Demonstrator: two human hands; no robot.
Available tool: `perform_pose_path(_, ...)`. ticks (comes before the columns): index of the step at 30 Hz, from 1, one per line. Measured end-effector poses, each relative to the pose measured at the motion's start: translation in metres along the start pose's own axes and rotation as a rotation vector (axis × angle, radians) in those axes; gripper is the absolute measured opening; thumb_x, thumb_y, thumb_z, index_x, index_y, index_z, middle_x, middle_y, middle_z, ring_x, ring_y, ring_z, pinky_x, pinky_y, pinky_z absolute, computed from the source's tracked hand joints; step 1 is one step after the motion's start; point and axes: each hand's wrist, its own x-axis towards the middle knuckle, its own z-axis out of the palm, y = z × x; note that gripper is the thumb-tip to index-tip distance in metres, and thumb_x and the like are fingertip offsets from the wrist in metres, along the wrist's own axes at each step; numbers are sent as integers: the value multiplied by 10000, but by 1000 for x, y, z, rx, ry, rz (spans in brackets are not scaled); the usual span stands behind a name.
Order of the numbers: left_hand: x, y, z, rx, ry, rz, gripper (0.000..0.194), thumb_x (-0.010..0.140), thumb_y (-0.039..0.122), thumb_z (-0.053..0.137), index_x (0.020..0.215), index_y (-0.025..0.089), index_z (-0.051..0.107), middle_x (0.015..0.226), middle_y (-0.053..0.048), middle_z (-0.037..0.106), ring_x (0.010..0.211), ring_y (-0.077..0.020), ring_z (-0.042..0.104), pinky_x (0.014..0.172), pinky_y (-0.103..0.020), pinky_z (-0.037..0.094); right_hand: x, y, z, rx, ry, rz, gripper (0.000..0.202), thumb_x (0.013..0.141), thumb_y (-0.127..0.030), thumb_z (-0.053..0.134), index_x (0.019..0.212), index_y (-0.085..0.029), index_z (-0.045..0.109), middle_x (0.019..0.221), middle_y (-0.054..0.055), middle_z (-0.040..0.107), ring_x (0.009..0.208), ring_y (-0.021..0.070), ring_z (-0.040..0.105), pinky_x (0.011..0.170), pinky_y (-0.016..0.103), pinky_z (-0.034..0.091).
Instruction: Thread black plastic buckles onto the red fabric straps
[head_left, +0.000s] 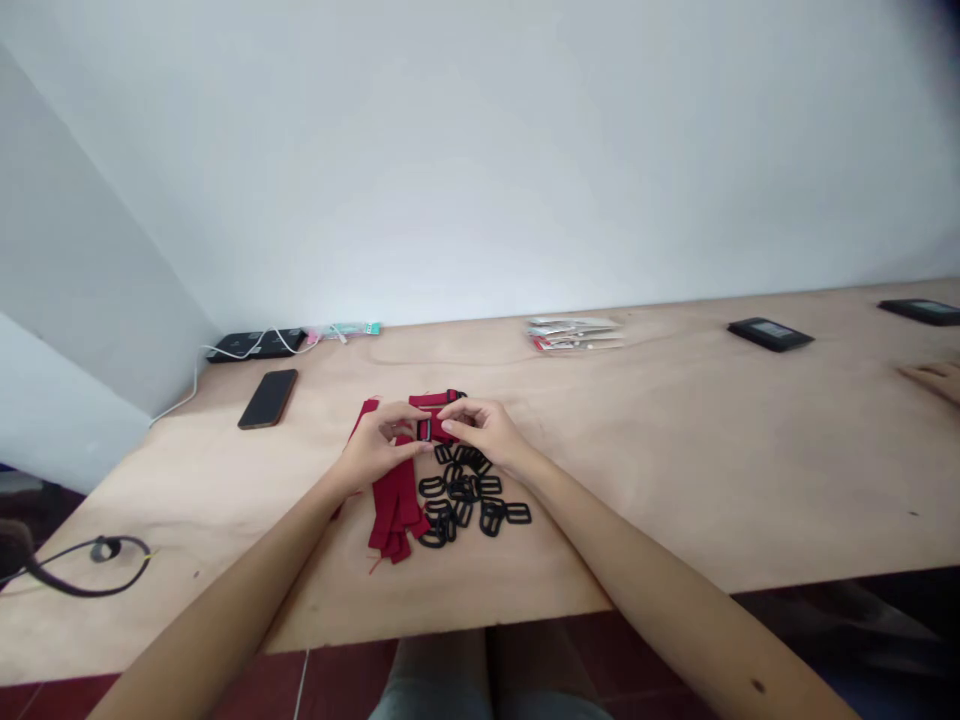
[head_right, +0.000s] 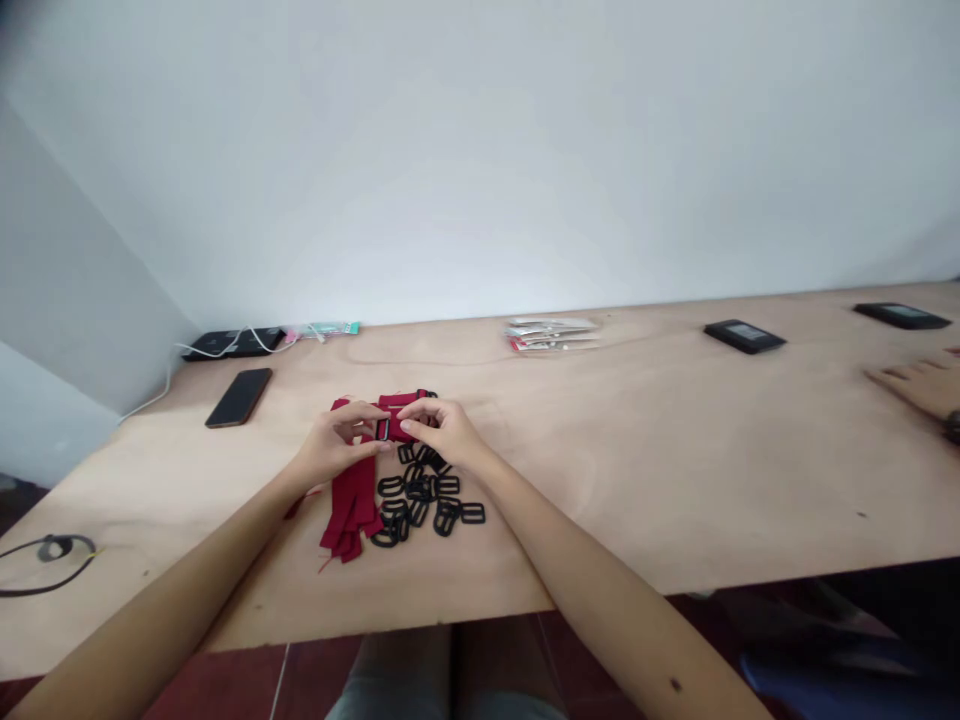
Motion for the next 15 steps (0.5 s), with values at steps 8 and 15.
perform_pose_path(8, 0, 5, 4, 56, 15, 36, 420, 782, 447, 942, 1115, 224, 814, 1111, -105, 793, 956, -240, 751, 844, -385, 649, -1, -7, 4, 12, -35, -19, 184, 873, -388, 824, 956, -224, 833, 974, 59, 816, 912, 233, 720, 839, 367, 532)
perform_pose_path(15, -1, 3, 5, 87, 36, 79, 379, 794, 401, 946, 1102, 223, 815, 1153, -109, 805, 1114, -276, 747, 1032, -448, 592, -2, -12, 8, 97, -7, -1, 185, 863, -387, 834, 934, -220, 802, 960, 47, 785, 914, 210, 702, 864, 352, 540)
